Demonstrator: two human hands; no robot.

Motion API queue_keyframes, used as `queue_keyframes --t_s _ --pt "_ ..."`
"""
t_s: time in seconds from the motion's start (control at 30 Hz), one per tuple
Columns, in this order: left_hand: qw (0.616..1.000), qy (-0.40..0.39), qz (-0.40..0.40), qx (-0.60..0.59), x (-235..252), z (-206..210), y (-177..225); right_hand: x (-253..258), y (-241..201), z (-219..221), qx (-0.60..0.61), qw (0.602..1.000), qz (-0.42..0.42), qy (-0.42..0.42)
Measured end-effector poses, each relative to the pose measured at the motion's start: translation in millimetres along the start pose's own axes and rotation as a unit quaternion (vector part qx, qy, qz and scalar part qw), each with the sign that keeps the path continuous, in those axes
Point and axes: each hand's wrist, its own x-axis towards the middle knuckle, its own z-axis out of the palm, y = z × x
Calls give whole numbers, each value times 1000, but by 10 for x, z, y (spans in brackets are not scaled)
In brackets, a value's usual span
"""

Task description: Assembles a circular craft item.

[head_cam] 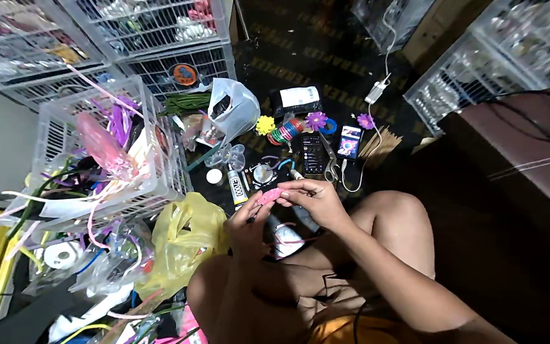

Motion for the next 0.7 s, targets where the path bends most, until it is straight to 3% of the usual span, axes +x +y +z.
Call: queue_keyframes --t_s 0.2,0.47,0.7 --pt "998 -25 21 61 -2 -26 -22 10 9 -61 -30 999 -28 -5" --pt "954 37 120 271 -37 27 8 -2 -10 15 15 1000 21 5" --pt "955 4 158 250 -28 -22 -95 29 -12 -61 2 999 39 -18"
